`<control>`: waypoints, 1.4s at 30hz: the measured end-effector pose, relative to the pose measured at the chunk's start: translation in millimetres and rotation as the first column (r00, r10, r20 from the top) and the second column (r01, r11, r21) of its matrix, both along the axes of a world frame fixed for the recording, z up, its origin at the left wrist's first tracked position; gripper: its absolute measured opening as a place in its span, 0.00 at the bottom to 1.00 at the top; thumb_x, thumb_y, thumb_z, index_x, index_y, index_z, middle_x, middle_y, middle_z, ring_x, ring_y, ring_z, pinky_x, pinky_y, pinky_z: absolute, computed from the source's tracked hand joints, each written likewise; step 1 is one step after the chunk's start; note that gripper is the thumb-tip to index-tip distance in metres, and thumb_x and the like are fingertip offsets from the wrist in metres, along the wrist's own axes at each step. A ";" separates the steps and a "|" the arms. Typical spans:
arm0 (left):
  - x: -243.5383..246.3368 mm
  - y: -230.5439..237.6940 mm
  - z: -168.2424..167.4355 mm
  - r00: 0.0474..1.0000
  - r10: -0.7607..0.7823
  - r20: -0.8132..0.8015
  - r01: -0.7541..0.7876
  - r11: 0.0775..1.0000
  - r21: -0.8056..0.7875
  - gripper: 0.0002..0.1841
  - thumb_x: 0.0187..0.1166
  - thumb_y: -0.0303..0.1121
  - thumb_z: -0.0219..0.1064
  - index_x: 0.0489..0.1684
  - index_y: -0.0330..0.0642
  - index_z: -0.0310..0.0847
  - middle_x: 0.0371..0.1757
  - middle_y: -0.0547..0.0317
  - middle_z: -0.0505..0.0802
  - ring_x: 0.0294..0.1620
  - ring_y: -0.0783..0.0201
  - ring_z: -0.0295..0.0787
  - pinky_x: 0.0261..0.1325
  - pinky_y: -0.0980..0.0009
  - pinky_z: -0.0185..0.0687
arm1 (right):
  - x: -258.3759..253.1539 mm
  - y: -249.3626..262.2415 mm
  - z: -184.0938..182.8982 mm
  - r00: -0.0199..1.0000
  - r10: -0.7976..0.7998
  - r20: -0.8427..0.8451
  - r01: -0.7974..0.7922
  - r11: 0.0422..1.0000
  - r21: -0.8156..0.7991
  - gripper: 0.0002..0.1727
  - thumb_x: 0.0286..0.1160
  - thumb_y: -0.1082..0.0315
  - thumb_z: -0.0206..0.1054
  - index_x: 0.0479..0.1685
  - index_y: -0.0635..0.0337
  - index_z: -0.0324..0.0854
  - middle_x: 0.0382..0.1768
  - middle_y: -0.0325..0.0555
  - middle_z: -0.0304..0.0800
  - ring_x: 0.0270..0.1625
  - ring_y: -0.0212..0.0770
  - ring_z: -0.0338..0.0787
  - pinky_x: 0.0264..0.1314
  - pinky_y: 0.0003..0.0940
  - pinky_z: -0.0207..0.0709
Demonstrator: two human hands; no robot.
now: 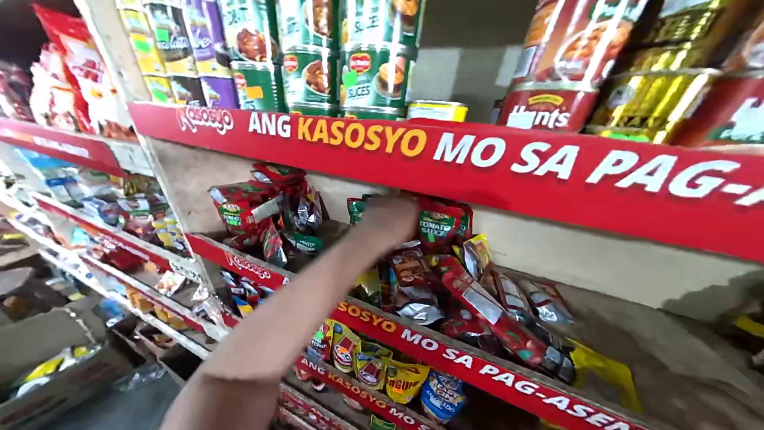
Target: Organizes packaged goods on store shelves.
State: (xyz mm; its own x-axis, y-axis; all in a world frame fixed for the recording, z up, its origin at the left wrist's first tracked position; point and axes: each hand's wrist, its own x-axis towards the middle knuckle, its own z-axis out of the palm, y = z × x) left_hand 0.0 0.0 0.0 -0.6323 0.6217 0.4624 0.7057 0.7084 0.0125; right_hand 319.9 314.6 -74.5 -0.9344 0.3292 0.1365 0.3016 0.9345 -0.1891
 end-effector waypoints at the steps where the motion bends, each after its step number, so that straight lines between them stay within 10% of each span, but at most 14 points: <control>1: -40.0 -6.8 5.5 0.998 0.064 -0.018 -0.063 0.998 0.029 0.18 0.87 0.37 0.61 0.67 0.37 0.84 0.69 0.37 0.87 0.74 0.35 0.80 0.71 0.31 0.73 | -2.0 8.0 -5.0 1.000 0.013 -0.019 -0.013 1.000 0.000 0.26 0.91 0.60 0.54 0.72 0.75 0.78 0.73 0.80 0.77 0.79 0.79 0.74 0.79 0.74 0.64; 6: -168.4 -17.3 -8.9 0.983 0.173 0.058 -0.177 0.982 0.071 0.23 0.85 0.47 0.64 0.68 0.40 0.84 0.72 0.36 0.86 0.79 0.36 0.76 0.78 0.29 0.64 | -4.1 36.1 -28.9 0.997 -0.014 -0.076 0.012 1.000 -0.017 0.29 0.88 0.48 0.54 0.69 0.62 0.85 0.69 0.70 0.84 0.72 0.74 0.83 0.69 0.80 0.69; 12: -178.5 -31.2 -4.7 0.797 0.051 0.602 -0.064 0.998 0.000 0.29 0.89 0.49 0.60 0.80 0.37 0.73 0.80 0.37 0.79 0.83 0.40 0.71 0.84 0.36 0.58 | -3.6 48.5 -37.7 0.997 -0.018 -0.077 0.014 0.998 -0.059 0.26 0.87 0.50 0.58 0.69 0.60 0.85 0.67 0.68 0.86 0.69 0.75 0.84 0.66 0.83 0.69; 22: -142.4 -52.1 -22.8 0.964 0.243 0.110 -0.255 0.960 0.116 0.17 0.91 0.38 0.55 0.62 0.38 0.87 0.66 0.37 0.89 0.70 0.36 0.84 0.70 0.31 0.74 | -6.3 41.5 -37.4 0.995 -0.057 -0.084 0.048 0.994 -0.103 0.22 0.91 0.55 0.57 0.68 0.60 0.86 0.64 0.66 0.88 0.68 0.69 0.86 0.69 0.77 0.71; 28: -118.5 -94.0 -10.1 0.906 0.325 0.271 -0.421 0.623 0.659 0.23 0.89 0.37 0.57 0.71 0.26 0.76 0.70 0.26 0.83 0.76 0.32 0.77 0.78 0.34 0.67 | -5.8 53.1 -44.6 0.988 -0.066 -0.142 0.048 0.991 -0.126 0.26 0.88 0.47 0.57 0.64 0.57 0.88 0.59 0.65 0.91 0.62 0.69 0.89 0.64 0.78 0.73; 34: -65.3 -92.0 -20.5 0.801 -0.244 0.547 -0.497 0.238 0.834 0.20 0.91 0.35 0.55 0.77 0.37 0.72 0.71 0.43 0.82 0.67 0.54 0.82 0.68 0.50 0.79 | -0.9 41.4 -62.0 0.834 0.141 -0.534 -0.007 0.970 0.244 0.33 0.84 0.45 0.52 0.60 0.67 0.88 0.57 0.68 0.91 0.57 0.72 0.91 0.53 0.73 0.81; 38: 7.5 -47.3 -16.9 0.615 -0.461 0.640 -0.544 0.339 0.767 0.15 0.91 0.35 0.55 0.70 0.42 0.73 0.51 0.52 0.89 0.45 0.61 0.88 0.47 0.59 0.87 | -15.7 -32.7 -67.1 0.626 0.491 -0.606 -0.064 0.807 0.587 0.18 0.84 0.52 0.62 0.68 0.44 0.83 0.68 0.53 0.87 0.70 0.60 0.85 0.67 0.58 0.79; 42: 88.5 0.6 -17.3 0.470 -0.464 0.751 -0.339 0.690 0.639 0.13 0.92 0.34 0.54 0.66 0.42 0.76 0.47 0.57 0.90 0.43 0.66 0.89 0.46 0.66 0.88 | -33.8 -100.7 -62.1 0.499 0.648 -0.576 -0.151 0.719 0.679 0.26 0.92 0.60 0.54 0.85 0.25 0.59 0.92 0.36 0.55 0.96 0.51 0.49 0.93 0.61 0.45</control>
State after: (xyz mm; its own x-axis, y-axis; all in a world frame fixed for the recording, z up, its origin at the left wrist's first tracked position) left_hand 88.5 0.6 -17.3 -0.8850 0.4656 0.0001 0.0815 0.1547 0.9846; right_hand 286.1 213.9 -136.6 -0.3993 -0.4032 0.8234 -0.1516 0.9148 0.3744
